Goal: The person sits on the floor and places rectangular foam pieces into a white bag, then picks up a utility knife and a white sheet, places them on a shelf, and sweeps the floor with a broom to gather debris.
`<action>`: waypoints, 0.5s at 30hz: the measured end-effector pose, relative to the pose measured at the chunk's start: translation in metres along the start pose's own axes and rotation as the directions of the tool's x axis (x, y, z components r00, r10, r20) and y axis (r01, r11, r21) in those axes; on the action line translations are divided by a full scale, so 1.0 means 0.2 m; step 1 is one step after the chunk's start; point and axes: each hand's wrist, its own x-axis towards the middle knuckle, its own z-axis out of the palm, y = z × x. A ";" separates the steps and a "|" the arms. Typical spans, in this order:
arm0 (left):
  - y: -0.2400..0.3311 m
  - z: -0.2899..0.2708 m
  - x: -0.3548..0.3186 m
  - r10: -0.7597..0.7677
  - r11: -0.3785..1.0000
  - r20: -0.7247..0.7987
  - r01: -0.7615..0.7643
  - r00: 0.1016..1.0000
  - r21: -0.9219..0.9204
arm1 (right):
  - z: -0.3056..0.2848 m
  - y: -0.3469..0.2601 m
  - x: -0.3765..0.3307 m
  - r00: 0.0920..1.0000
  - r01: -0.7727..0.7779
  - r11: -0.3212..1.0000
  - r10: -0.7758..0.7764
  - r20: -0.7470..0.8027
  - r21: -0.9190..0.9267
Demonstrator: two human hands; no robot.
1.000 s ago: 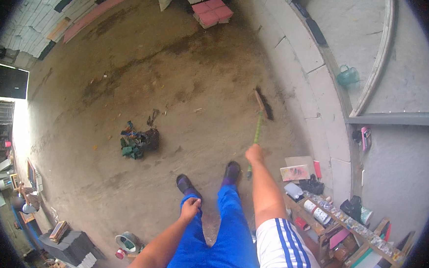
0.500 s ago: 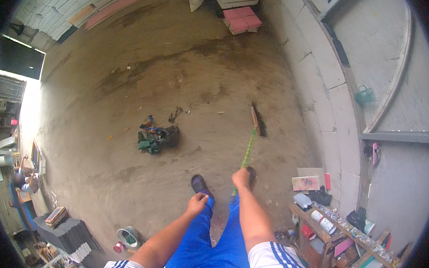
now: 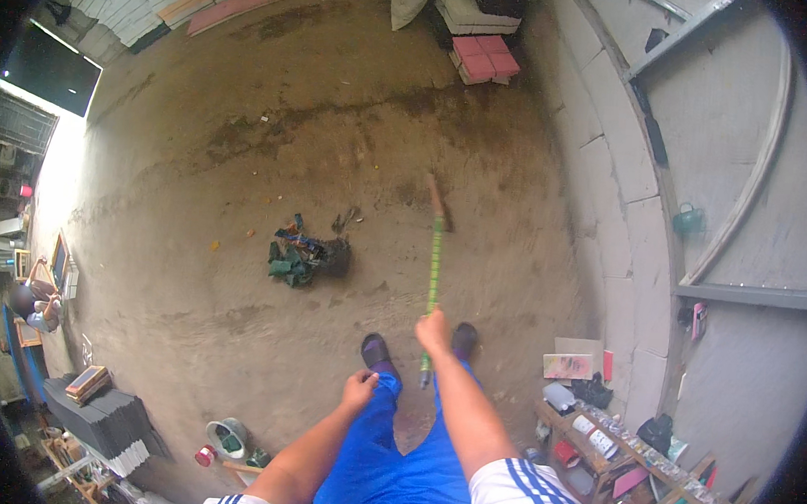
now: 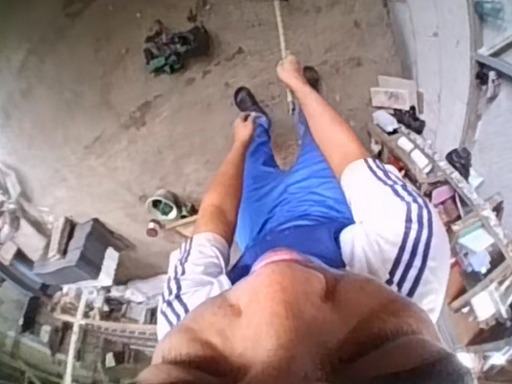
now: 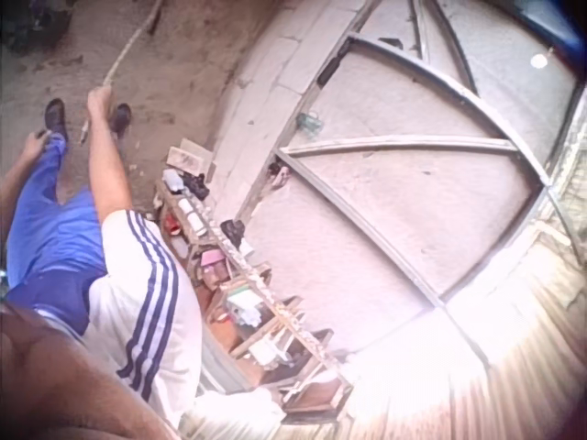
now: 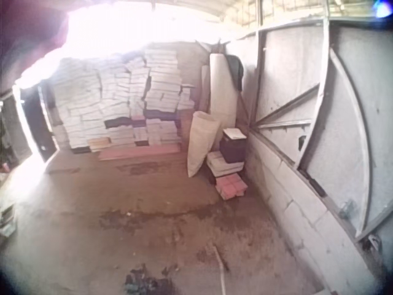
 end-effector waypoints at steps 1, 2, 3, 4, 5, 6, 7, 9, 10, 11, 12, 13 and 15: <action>0.01 0.00 0.01 -0.006 1.000 -0.001 0.006 1.000 -0.024 | -0.06 0.08 0.09 0.997 -0.016 0.998 0.012 -0.074 -0.053; 0.02 0.00 0.01 -0.015 0.999 -0.004 0.015 1.000 -0.048 | -0.12 0.10 0.15 0.991 -0.067 0.994 0.057 -0.118 -0.087; 0.03 0.01 0.01 -0.024 0.998 -0.003 0.023 1.000 -0.067 | -0.16 0.13 0.23 0.979 -0.144 0.988 0.136 -0.149 -0.049; 0.03 0.02 0.03 -0.028 0.997 0.000 0.028 1.000 -0.077 | -0.15 0.14 0.30 0.974 -0.192 0.980 0.184 -0.131 -0.052; 0.03 0.04 0.04 -0.034 0.996 -0.004 0.033 0.999 -0.087 | -0.12 0.14 0.37 0.967 -0.236 0.970 0.229 -0.107 -0.055; 0.00 0.04 0.04 -0.058 0.994 -0.025 0.056 0.998 -0.099 | -0.03 0.05 0.31 0.978 -0.204 0.973 0.197 -0.074 -0.107; 0.01 0.05 0.03 -0.087 0.993 -0.051 0.082 0.995 -0.085 | 0.08 -0.09 0.20 0.984 -0.175 0.972 0.171 -0.041 -0.157; 0.13 0.09 0.04 -0.114 0.993 -0.063 0.112 0.991 -0.034 | 0.29 -0.12 0.06 0.986 -0.163 0.979 0.166 0.010 -0.118; 0.14 0.08 0.06 -0.065 0.998 -0.095 0.063 0.993 -0.014 | 0.31 -0.27 -0.10 0.984 -0.119 0.985 0.134 0.115 -0.127; 0.22 0.13 0.06 0.014 0.999 -0.069 -0.012 0.998 0.030 | 0.36 -0.23 -0.10 0.975 -0.161 0.985 0.168 0.149 -0.054; 0.22 0.13 0.07 0.078 0.995 -0.079 -0.074 0.994 0.060 | 0.35 -0.32 -0.19 0.976 -0.129 0.990 0.138 0.171 -0.063; 0.22 0.14 0.09 0.087 0.996 -0.080 -0.084 0.993 0.039 | 0.35 -0.35 -0.21 0.973 -0.084 0.996 0.087 0.213 -0.025; 0.22 0.21 0.17 0.123 0.992 -0.074 -0.124 0.990 -0.016 | 0.26 -0.37 -0.20 0.970 0.008 1.000 -0.008 0.244 0.001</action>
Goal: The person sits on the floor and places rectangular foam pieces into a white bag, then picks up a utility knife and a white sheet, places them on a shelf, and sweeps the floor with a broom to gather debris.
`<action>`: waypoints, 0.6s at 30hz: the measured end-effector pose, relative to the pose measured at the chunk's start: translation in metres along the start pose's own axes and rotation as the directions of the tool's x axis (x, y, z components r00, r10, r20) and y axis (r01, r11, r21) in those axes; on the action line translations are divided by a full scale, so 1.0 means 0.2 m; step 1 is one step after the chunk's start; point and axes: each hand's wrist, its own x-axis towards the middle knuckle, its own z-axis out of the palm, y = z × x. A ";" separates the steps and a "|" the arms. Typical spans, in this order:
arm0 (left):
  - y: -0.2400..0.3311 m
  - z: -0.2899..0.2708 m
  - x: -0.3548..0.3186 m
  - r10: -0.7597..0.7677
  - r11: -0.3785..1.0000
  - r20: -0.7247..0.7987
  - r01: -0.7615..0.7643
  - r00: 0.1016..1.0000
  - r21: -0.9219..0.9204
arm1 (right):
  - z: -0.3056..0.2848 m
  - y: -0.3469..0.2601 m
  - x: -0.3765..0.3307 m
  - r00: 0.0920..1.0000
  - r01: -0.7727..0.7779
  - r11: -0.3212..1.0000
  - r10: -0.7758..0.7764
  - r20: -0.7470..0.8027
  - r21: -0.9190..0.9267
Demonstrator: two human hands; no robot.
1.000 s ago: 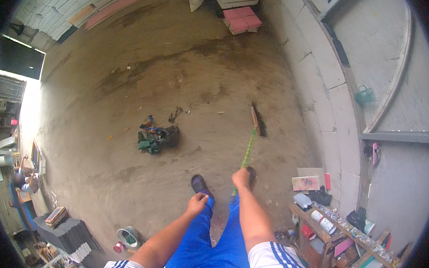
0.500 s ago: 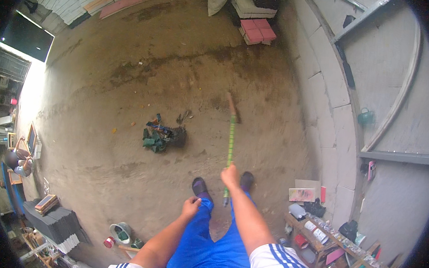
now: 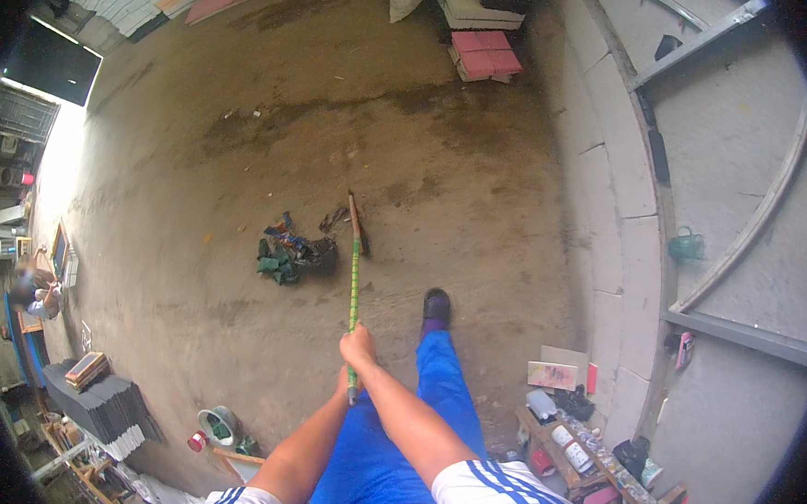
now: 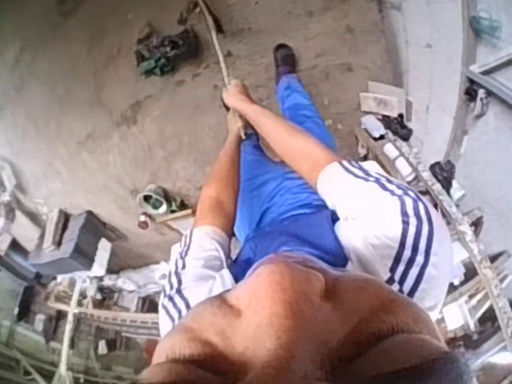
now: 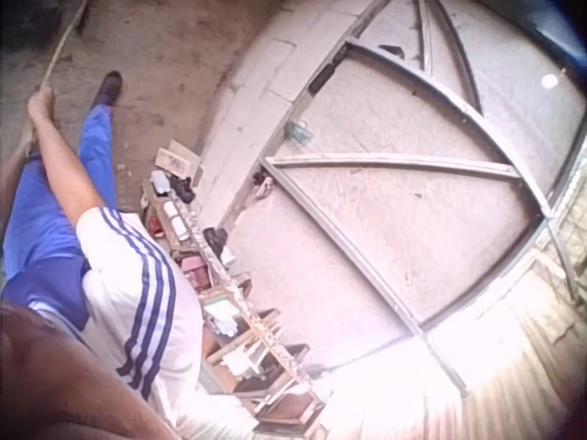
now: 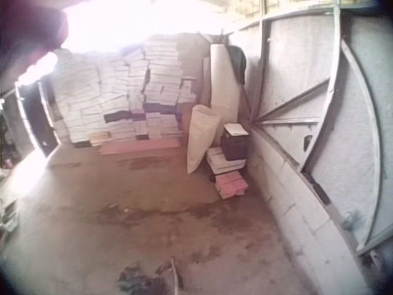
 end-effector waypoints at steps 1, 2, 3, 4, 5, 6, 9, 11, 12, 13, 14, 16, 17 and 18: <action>0.03 0.03 0.03 -0.106 0.984 0.017 0.107 0.994 -0.140 | -0.08 0.02 -0.01 0.999 0.041 0.999 -0.041 -0.027 -0.001; 0.08 0.06 0.04 -0.154 0.980 0.037 0.157 0.987 -0.119 | -0.18 0.04 -0.02 0.996 0.082 0.997 -0.083 -0.046 -0.008; 0.17 0.09 0.07 -0.189 0.976 0.064 0.194 0.980 -0.095 | -0.29 0.13 0.04 0.995 0.070 0.997 -0.073 -0.074 -0.044; 0.24 0.11 0.09 -0.231 0.969 0.075 0.237 0.970 -0.076 | -0.40 0.17 0.06 0.986 0.088 0.995 -0.094 -0.139 -0.047; 0.34 0.13 0.10 -0.261 0.961 0.096 0.268 0.960 -0.072 | -0.54 0.23 0.12 0.974 0.097 0.990 -0.116 -0.194 -0.104; 0.38 0.14 0.10 -0.254 0.963 0.092 0.261 0.963 -0.072 | -0.66 0.27 0.18 0.957 0.051 0.989 -0.088 -0.277 -0.138; 0.45 0.21 0.14 -0.238 0.968 0.099 0.244 0.966 -0.063 | -1.00 0.41 0.55 0.918 -0.113 0.986 0.056 -0.393 -0.122; 0.45 0.24 0.15 -0.247 0.965 0.091 0.253 0.965 -0.065 | -1.17 0.35 0.76 0.923 -0.138 0.983 0.083 -0.377 -0.122; 0.47 0.27 0.16 -0.256 0.962 0.092 0.263 0.962 -0.068 | -1.19 0.29 0.84 0.931 -0.143 0.981 0.088 -0.353 -0.134; 0.49 0.29 0.16 -0.265 0.960 0.094 0.271 0.960 -0.071 | -1.21 0.22 0.91 0.939 -0.148 0.978 0.093 -0.330 -0.146; 0.51 0.31 0.16 -0.277 0.956 0.089 0.284 0.957 -0.074 | -1.18 0.17 0.96 0.949 -0.150 0.976 0.097 -0.300 -0.159; 0.56 0.37 0.19 -0.294 0.951 0.082 0.300 0.952 -0.076 | -1.04 0.05 0.98 0.947 -0.176 0.972 0.124 -0.296 -0.158; 0.57 0.39 0.20 -0.301 0.948 0.078 0.307 0.950 -0.079 | -0.95 -0.02 0.94 0.960 -0.135 0.975 0.085 -0.265 -0.176; 0.59 0.41 0.21 -0.309 0.945 0.070 0.314 0.948 -0.085 | -0.88 -0.09 0.87 0.972 -0.088 0.977 0.041 -0.231 -0.195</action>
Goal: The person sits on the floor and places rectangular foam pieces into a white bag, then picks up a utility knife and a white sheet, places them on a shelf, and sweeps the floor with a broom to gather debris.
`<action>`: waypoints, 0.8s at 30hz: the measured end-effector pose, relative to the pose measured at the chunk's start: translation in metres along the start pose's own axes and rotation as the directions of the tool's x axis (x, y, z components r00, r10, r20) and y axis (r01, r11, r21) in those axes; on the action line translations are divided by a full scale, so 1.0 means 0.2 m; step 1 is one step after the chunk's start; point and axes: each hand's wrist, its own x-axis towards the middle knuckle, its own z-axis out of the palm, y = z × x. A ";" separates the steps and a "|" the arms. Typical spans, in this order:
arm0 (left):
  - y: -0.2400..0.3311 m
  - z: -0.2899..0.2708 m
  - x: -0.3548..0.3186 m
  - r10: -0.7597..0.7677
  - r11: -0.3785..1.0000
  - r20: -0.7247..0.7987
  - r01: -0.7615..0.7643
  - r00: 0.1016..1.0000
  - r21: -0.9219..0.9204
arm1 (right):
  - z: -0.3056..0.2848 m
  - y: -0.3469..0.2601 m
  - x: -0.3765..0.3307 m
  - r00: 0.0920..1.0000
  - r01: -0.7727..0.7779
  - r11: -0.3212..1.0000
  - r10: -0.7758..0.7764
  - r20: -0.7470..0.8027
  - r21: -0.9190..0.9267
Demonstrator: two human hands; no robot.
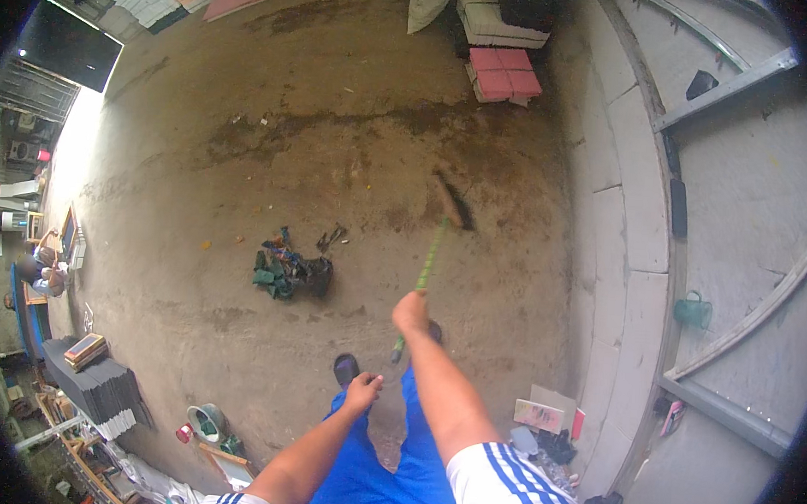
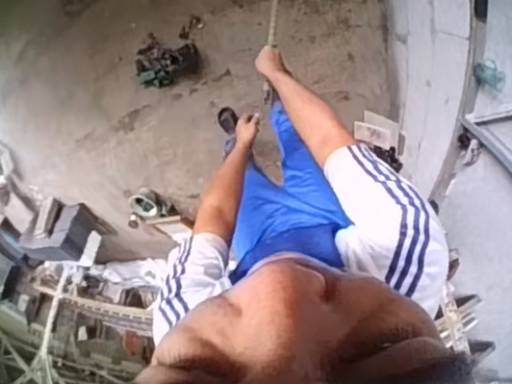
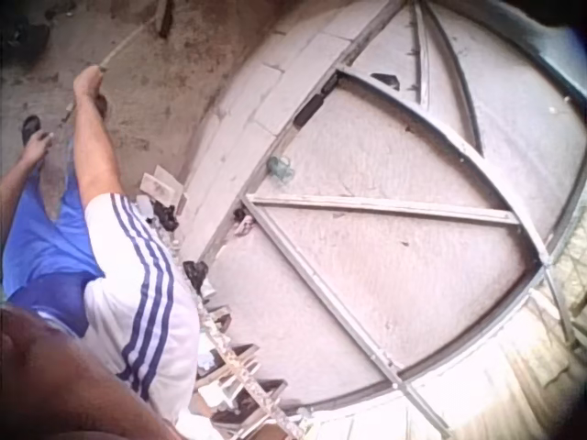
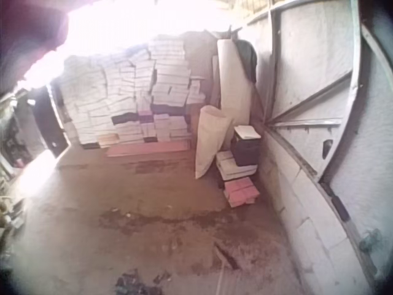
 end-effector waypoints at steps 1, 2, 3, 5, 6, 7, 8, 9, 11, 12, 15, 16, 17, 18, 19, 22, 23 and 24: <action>0.04 0.03 0.02 0.005 1.000 -0.007 -0.005 1.000 0.017 | 0.02 -0.05 -0.06 0.996 0.057 0.997 -0.054 0.073 -0.049; 0.09 0.06 0.03 0.010 0.999 -0.010 -0.010 1.000 0.033 | 0.01 -0.06 -0.10 0.984 0.116 0.989 -0.101 0.146 -0.096; 0.14 0.09 0.05 0.015 0.999 -0.009 -0.015 1.000 0.047 | -0.02 -0.05 -0.11 0.967 0.172 0.980 -0.150 0.204 -0.094; 0.25 0.16 0.09 0.030 0.999 0.034 -0.030 0.999 0.011 | -0.11 -0.02 -0.11 0.919 0.279 0.956 -0.241 0.313 -0.085; 0.29 0.18 0.11 0.034 0.999 0.051 -0.034 0.998 -0.012 | -0.16 -0.01 -0.11 0.927 0.272 0.958 -0.234 0.293 -0.095; 0.33 0.19 0.14 0.046 0.998 0.052 -0.043 0.998 -0.053 | -0.23 0.00 -0.11 0.934 0.264 0.959 -0.228 0.274 -0.104; 0.36 0.21 0.17 0.059 0.994 0.049 -0.054 0.997 -0.097 | -0.31 0.00 -0.10 0.940 0.260 0.959 -0.224 0.256 -0.115; 0.40 0.23 0.20 0.072 0.989 0.052 -0.064 0.996 -0.137 | -0.38 0.02 -0.03 0.955 0.249 0.962 -0.227 0.189 -0.107; 0.50 0.24 0.25 0.075 0.988 0.050 -0.068 0.996 -0.141 | -0.53 0.07 0.16 0.970 0.241 0.963 -0.236 0.052 -0.120; 0.56 0.23 0.27 0.076 0.988 0.050 -0.068 0.996 -0.139 | -0.60 0.10 0.29 0.969 0.240 0.960 -0.245 -0.015 -0.141; 0.68 0.19 0.36 0.090 0.986 0.051 -0.082 0.995 -0.147 | -0.82 0.06 0.63 0.986 0.101 0.988 -0.114 -0.119 -0.114; 0.69 0.19 0.41 0.094 0.984 0.055 -0.085 0.994 -0.156 | -0.86 0.04 0.74 0.980 0.061 0.995 -0.076 -0.182 -0.083; 0.69 0.17 0.46 0.098 0.982 0.032 -0.092 0.995 -0.165 | -0.90 -0.03 0.81 0.996 -0.023 0.997 0.018 -0.082 -0.067; 0.70 0.16 0.50 0.105 0.979 0.010 -0.102 0.994 -0.176 | -0.89 -0.09 0.85 0.998 -0.013 0.995 0.007 -0.058 -0.101; 0.71 0.15 0.55 0.113 0.976 -0.011 -0.113 0.994 -0.186 | -0.85 -0.16 0.87 0.999 -0.002 0.991 -0.002 -0.035 -0.136; 0.70 0.11 0.70 0.115 0.985 -0.070 -0.123 0.991 -0.121 | -0.58 -0.35 0.79 0.998 0.040 0.988 -0.046 -0.039 -0.146; 0.76 0.08 0.70 0.078 0.992 -0.060 -0.083 0.995 -0.100 | -0.49 -0.42 0.71 0.998 0.057 0.985 -0.055 0.013 -0.164; 0.85 0.03 0.69 0.039 0.996 -0.048 -0.043 0.998 -0.077 | -0.43 -0.49 0.60 0.996 0.071 0.981 -0.061 0.065 -0.179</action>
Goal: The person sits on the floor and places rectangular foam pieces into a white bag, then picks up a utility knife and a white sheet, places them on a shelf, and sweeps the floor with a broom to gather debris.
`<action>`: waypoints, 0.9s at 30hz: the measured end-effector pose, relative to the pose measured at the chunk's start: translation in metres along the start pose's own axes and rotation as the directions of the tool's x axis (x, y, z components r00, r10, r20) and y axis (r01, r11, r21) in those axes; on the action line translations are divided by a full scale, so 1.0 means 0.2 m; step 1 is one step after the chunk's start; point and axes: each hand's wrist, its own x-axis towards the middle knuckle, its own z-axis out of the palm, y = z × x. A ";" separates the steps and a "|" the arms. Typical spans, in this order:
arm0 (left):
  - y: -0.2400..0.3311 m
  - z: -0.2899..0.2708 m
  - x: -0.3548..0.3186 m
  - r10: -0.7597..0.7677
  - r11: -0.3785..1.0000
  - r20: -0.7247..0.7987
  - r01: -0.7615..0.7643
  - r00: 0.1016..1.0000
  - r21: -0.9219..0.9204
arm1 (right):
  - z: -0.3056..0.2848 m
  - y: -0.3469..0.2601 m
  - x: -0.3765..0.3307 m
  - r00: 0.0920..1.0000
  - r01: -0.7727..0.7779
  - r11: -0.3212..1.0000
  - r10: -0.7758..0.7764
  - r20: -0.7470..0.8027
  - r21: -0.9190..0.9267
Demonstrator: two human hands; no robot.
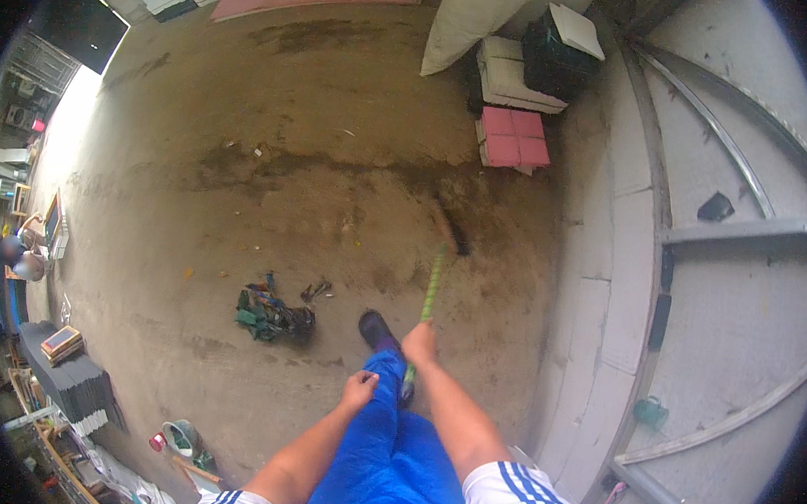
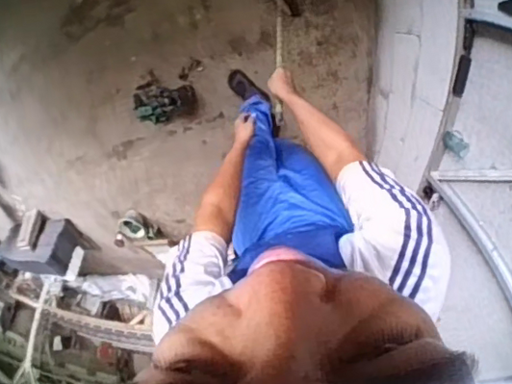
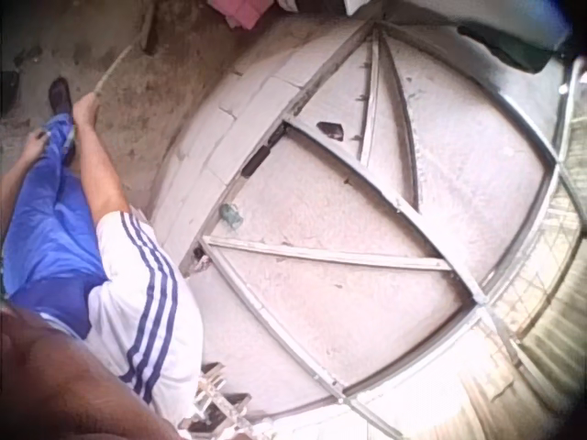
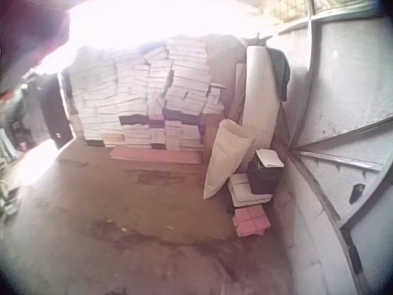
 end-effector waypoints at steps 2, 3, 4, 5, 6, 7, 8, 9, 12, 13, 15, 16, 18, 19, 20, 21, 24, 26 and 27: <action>0.17 -0.07 0.01 -0.020 0.999 0.013 0.020 1.000 0.031 | 0.02 -0.12 -0.13 0.994 0.073 0.997 -0.073 0.077 0.003; 0.23 -0.09 0.02 -0.006 1.000 0.011 0.006 1.000 0.031 | 0.02 -0.13 -0.16 0.986 0.130 0.991 -0.132 0.098 0.021; 0.29 -0.11 0.03 0.007 0.999 0.009 -0.007 1.000 0.031 | 0.00 -0.14 -0.18 0.975 0.185 0.982 -0.189 0.118 0.041; 0.33 -0.13 0.06 0.040 0.999 -0.004 -0.040 0.999 0.036 | -0.03 -0.18 -0.18 0.958 0.246 0.967 -0.252 0.139 0.060; 0.36 -0.15 0.09 0.072 0.997 -0.018 -0.071 0.997 0.042 | -0.07 -0.21 -0.16 0.962 0.238 0.970 -0.243 0.125 0.055; 0.39 -0.17 0.12 0.102 0.994 -0.034 -0.100 0.994 0.047 | -0.12 -0.24 -0.14 0.965 0.231 0.972 -0.236 0.113 0.049; 0.43 -0.19 0.14 0.086 0.996 -0.046 -0.084 0.995 0.041 | -0.18 -0.26 -0.11 0.970 0.218 0.975 -0.222 0.101 0.042; 0.48 -0.21 0.16 0.071 0.997 -0.052 -0.069 0.996 0.037 | -0.23 -0.27 -0.04 0.977 0.209 0.977 -0.210 0.029 0.032; 0.57 -0.24 0.17 0.019 1.000 -0.055 -0.020 0.998 -0.008 | -0.36 -0.25 0.31 0.976 0.175 0.985 -0.175 -0.131 -0.008; 0.60 -0.23 0.17 0.010 1.000 -0.047 -0.011 0.999 -0.025 | -0.41 -0.25 0.44 0.970 0.150 0.988 -0.153 -0.190 -0.032; 0.59 -0.20 0.18 0.002 0.998 -0.057 -0.005 0.998 -0.056 | -0.42 -0.32 0.59 0.992 0.093 0.994 -0.097 -0.079 -0.055; 0.58 -0.18 0.18 -0.002 0.997 -0.064 -0.003 0.998 -0.072 | -0.43 -0.35 0.64 0.997 0.067 0.995 -0.069 -0.023 -0.070; 0.56 -0.14 0.19 -0.047 0.985 -0.049 0.038 0.998 -0.167 | -0.28 -0.51 0.47 0.995 0.097 0.995 -0.098 -0.032 -0.023; 0.57 -0.11 0.19 -0.062 0.975 -0.034 0.053 0.997 -0.214 | -0.22 -0.53 0.40 0.984 0.176 0.980 -0.172 0.055 -0.092; 0.61 -0.07 0.19 -0.076 0.970 -0.036 0.065 0.996 -0.232 | -0.17 -0.55 0.30 0.978 0.207 0.976 -0.204 0.036 -0.069; 0.64 -0.04 0.17 -0.099 0.963 -0.052 0.082 0.994 -0.256 | -0.15 -0.60 0.20 0.976 0.184 0.982 -0.178 0.124 -0.039; 0.78 0.01 0.20 -0.087 0.964 -0.063 0.068 0.994 -0.258 | -0.21 -0.57 0.14 0.917 0.301 0.954 -0.288 0.277 -0.003; 0.81 0.03 0.27 -0.095 0.962 -0.103 0.064 0.990 -0.265 | -0.34 -0.59 0.16 0.843 0.430 0.902 -0.416 0.341 0.037; 0.89 0.05 0.29 -0.086 0.964 -0.121 0.052 0.989 -0.259 | -0.43 -0.57 0.23 0.848 0.458 0.889 -0.443 0.290 0.020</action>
